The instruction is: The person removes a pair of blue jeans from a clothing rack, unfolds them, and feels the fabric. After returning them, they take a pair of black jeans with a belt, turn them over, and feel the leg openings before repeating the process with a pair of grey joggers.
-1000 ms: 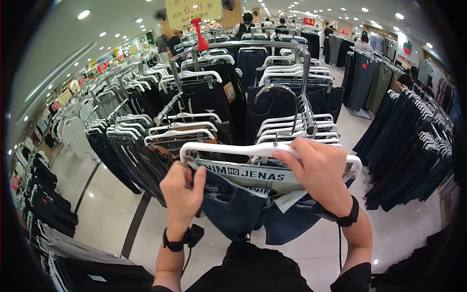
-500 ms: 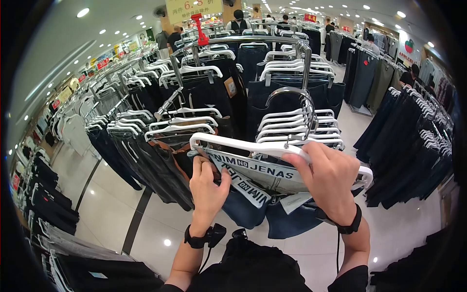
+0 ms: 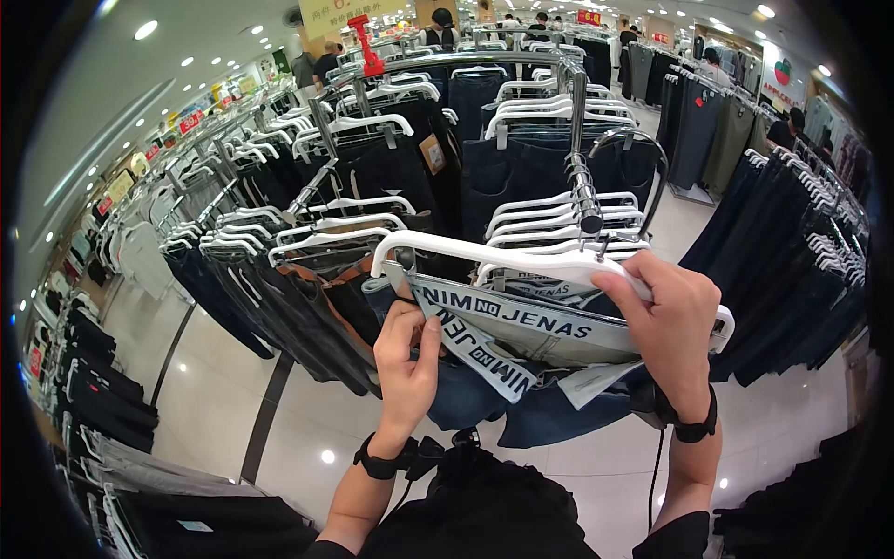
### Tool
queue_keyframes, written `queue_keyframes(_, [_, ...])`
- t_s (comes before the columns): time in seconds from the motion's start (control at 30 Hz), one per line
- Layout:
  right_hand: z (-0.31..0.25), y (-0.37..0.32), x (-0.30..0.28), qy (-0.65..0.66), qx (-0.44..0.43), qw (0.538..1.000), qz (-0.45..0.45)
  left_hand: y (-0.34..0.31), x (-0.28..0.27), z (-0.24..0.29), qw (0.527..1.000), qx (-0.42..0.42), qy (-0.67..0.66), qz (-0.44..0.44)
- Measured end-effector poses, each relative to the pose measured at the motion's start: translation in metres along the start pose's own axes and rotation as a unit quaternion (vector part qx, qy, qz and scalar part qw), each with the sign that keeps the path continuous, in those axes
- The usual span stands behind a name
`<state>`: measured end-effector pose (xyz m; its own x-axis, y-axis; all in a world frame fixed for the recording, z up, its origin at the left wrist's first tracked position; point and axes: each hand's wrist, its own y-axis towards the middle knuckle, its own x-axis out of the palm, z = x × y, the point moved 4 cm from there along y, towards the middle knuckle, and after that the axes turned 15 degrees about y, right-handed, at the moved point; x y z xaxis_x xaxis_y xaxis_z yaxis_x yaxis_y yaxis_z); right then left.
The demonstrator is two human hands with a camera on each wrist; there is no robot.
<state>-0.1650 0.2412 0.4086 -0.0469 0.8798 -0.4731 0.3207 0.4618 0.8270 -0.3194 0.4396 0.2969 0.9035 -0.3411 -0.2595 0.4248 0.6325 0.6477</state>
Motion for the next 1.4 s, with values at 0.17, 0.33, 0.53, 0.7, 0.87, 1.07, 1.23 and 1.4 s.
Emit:
queue_keyframes(0.17, [0.012,-0.003,-0.01,0.012,0.033,0.999,0.006,-0.001,-0.011,0.003,1.0,-0.02,-0.021,-0.009])
queue_keyframes(0.33, [0.024,-0.01,-0.029,0.042,0.087,0.995,0.012,0.017,-0.04,0.007,0.998,0.024,0.01,0.06])
queue_keyframes(0.53, [0.027,-0.015,-0.037,0.035,0.08,0.996,0.004,0.048,-0.044,0.029,0.993,0.054,-0.004,-0.103])
queue_keyframes(0.7, [0.024,-0.02,-0.04,0.032,0.077,0.997,-0.002,0.069,-0.043,0.031,0.963,0.087,0.084,-0.242])
queue_keyframes(0.87, [0.017,-0.023,-0.045,0.022,0.064,0.998,-0.008,0.075,-0.041,0.035,0.926,0.12,0.14,-0.33])
queue_keyframes(1.07, [0.015,-0.023,-0.05,0.042,0.078,0.996,-0.001,0.072,-0.044,0.045,0.913,0.172,0.132,-0.344])
queue_keyframes(1.23, [0.011,-0.024,-0.057,0.058,0.095,0.994,-0.01,0.068,-0.051,0.051,0.91,0.138,0.106,-0.375])
queue_keyframes(1.4, [0.013,-0.028,-0.061,0.069,0.091,0.993,-0.007,0.063,-0.056,0.054,0.915,0.101,0.039,-0.389])
